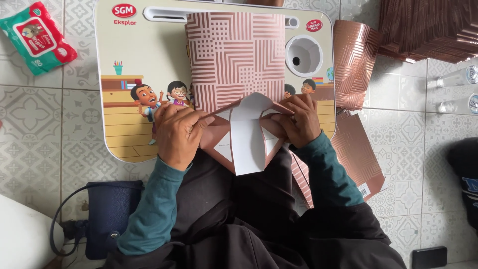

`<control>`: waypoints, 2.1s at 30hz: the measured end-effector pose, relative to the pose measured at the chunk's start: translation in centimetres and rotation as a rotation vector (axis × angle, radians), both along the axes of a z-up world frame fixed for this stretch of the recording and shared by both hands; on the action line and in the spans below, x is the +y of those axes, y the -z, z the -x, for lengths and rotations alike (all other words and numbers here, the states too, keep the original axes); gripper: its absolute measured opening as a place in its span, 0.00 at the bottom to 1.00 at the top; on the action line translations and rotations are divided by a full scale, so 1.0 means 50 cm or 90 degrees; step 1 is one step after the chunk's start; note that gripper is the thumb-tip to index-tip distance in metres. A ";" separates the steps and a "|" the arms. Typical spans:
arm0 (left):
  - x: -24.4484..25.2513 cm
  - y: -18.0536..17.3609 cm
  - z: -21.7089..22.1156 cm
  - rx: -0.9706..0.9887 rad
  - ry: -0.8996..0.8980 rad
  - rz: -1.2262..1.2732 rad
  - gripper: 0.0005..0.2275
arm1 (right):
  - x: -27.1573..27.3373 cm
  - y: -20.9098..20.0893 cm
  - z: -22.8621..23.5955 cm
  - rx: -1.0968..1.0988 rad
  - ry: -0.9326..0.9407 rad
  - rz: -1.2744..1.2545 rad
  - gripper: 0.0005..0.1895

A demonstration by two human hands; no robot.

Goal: Folding a patterned paper sheet into a box using a small lap desk for support.

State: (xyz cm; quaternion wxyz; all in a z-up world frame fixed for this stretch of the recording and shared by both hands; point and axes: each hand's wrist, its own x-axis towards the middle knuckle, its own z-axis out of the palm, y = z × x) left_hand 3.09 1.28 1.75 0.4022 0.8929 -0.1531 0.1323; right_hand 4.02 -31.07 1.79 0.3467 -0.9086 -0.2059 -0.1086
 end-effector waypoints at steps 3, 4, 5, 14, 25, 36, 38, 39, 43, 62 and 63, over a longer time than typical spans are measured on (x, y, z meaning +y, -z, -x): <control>0.007 -0.001 0.004 0.039 -0.003 0.029 0.08 | -0.017 -0.024 0.012 0.091 -0.032 -0.014 0.12; 0.012 -0.004 0.006 0.037 -0.006 0.029 0.08 | -0.021 -0.022 0.014 0.089 -0.035 -0.014 0.12; 0.016 -0.007 0.008 0.043 0.003 0.055 0.08 | -0.027 -0.021 0.018 0.124 -0.020 -0.082 0.13; -0.029 0.033 -0.007 -0.140 -0.157 -0.015 0.08 | -0.018 0.063 0.015 0.059 0.234 -0.016 0.13; -0.091 -0.007 0.096 -0.264 -0.146 -0.275 0.22 | 0.045 0.019 0.054 -0.316 0.085 0.079 0.09; -0.093 0.034 0.110 -0.249 -0.136 -0.371 0.26 | 0.050 0.010 0.069 -0.376 -0.031 0.270 0.19; -0.093 0.036 0.113 -0.252 -0.134 -0.371 0.26 | 0.055 0.000 0.071 -0.363 -0.028 0.250 0.19; -0.093 0.037 0.114 -0.248 -0.133 -0.375 0.27 | 0.058 -0.006 0.072 -0.345 -0.029 0.226 0.19; -0.103 0.032 0.117 -0.246 -0.138 -0.364 0.25 | 0.066 -0.010 0.079 -0.327 -0.024 0.237 0.20; -0.119 0.041 0.139 -0.252 -0.203 -0.334 0.23 | 0.079 -0.012 0.091 -0.293 -0.001 0.267 0.21; -0.116 0.045 0.134 -0.261 -0.201 -0.321 0.22 | 0.075 -0.012 0.090 -0.291 0.002 0.264 0.20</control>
